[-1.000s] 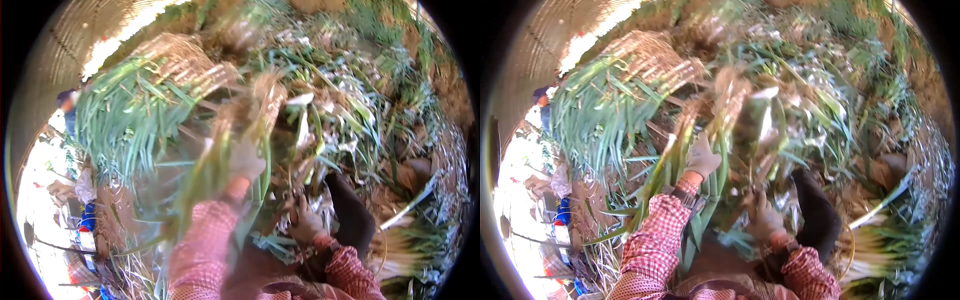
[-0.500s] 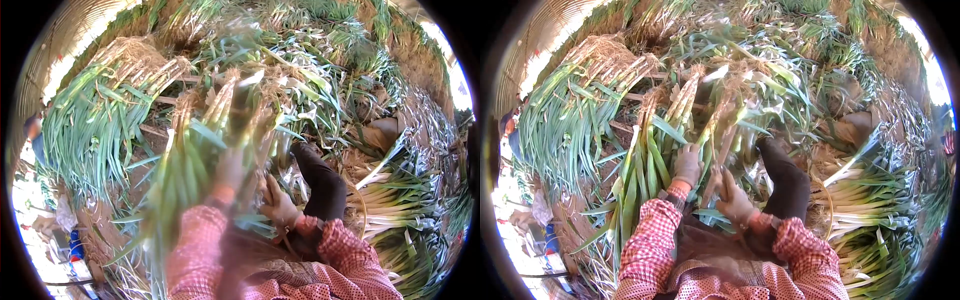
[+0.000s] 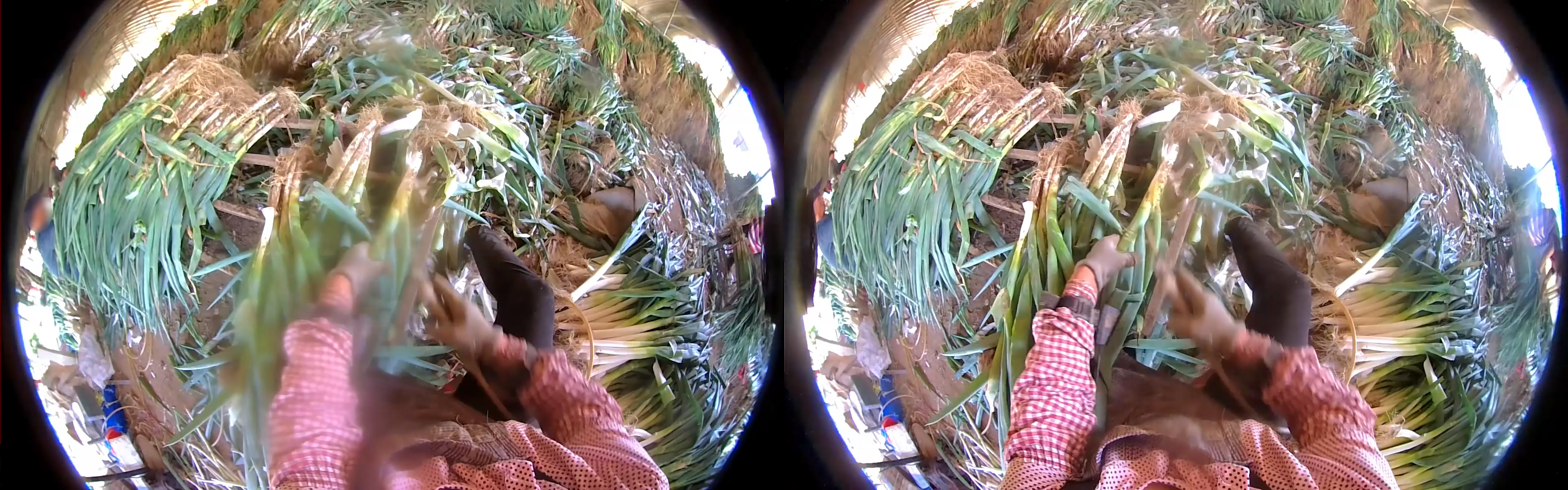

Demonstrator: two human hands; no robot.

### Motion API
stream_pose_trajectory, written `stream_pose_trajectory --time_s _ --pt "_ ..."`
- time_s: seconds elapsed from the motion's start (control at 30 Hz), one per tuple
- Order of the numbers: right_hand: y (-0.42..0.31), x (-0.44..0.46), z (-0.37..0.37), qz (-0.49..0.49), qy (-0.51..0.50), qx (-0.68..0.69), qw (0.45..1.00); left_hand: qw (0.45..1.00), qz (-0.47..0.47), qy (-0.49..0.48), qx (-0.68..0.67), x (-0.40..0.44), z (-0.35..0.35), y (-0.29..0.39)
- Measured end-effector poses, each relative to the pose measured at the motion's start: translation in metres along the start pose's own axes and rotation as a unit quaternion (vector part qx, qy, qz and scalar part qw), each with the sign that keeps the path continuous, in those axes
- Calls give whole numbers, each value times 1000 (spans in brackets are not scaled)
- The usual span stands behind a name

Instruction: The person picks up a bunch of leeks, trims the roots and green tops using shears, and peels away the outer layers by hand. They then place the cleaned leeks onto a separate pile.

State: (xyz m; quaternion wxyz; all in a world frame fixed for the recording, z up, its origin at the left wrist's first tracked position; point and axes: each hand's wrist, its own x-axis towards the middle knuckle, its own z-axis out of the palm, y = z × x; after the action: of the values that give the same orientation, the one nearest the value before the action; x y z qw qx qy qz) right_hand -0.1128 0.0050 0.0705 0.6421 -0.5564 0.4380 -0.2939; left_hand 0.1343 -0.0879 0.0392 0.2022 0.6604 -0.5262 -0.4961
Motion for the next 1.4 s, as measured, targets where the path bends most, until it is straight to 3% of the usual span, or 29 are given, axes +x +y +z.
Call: stream_pose_trajectory --time_s 0.03,0.1,0.13,0.2,0.3,0.37,0.4,0.47,0.6,0.63,0.73,0.87,0.97,1.03,1.1,1.17,1.23,1.3,1.33,1.37,1.4 --pt "-2 -29 2 39 -36 -48 997 998 -1 -10 -65 2 0 0" --pt "8 -36 7 -37 -4 -136 990 989 -5 -43 -141 22 1 -18" --pt "20 -24 7 -15 22 -77 997 987 -20 -34 -157 17 1 -12" --pt "33 15 2 -28 76 -48 996 992 -27 -21 -122 13 3 -11" --pt "22 65 -11 -48 61 -136 988 998 2 17 -61 17 1 -18" --pt "47 120 -21 -16 104 -96 990 998 -10 28 -60 -7 -5 8" --pt "33 135 -32 19 96 -117 988 997 5 58 60 -15 -8 18" --pt "36 157 -41 -15 143 -102 984 973 -6 131 191 -33 0 37" --pt "62 113 -31 -66 107 -13 992 925 -30 157 345 -35 23 44" --pt "23 70 -24 -30 26 4 999 917 -34 154 366 -32 28 45" --pt "15 44 -12 -28 52 -52 997 921 -36 157 356 -33 37 43" --pt "45 117 -27 -14 113 -81 990 907 -56 157 386 -29 43 40" --pt "15 172 -45 49 173 -148 973 903 -60 165 391 -26 45 34" --pt "5 182 -53 57 140 -74 986 905 -58 158 391 -31 48 33" --pt "13 159 -58 62 76 -45 994 917 -62 159 360 -32 41 40" --pt "-4 84 -41 -58 3 52 997 933 -52 166 315 -28 28 48" --pt "-5 13 -26 -79 -42 67 994 946 -2 176 271 -31 20 64" --pt "-10 -31 -21 -24 -49 -46 997 941 27 204 268 -15 21 54" --pt "-8 -34 -15 -10 -29 67 997 940 18 201 276 -13 24 61" --pt "-19 -28 -22 14 -14 -2 1000 936 4 188 297 -13 29 64" --pt "-14 -25 -24 15 7 26 1000 932 -9 177 317 -12 34 67"
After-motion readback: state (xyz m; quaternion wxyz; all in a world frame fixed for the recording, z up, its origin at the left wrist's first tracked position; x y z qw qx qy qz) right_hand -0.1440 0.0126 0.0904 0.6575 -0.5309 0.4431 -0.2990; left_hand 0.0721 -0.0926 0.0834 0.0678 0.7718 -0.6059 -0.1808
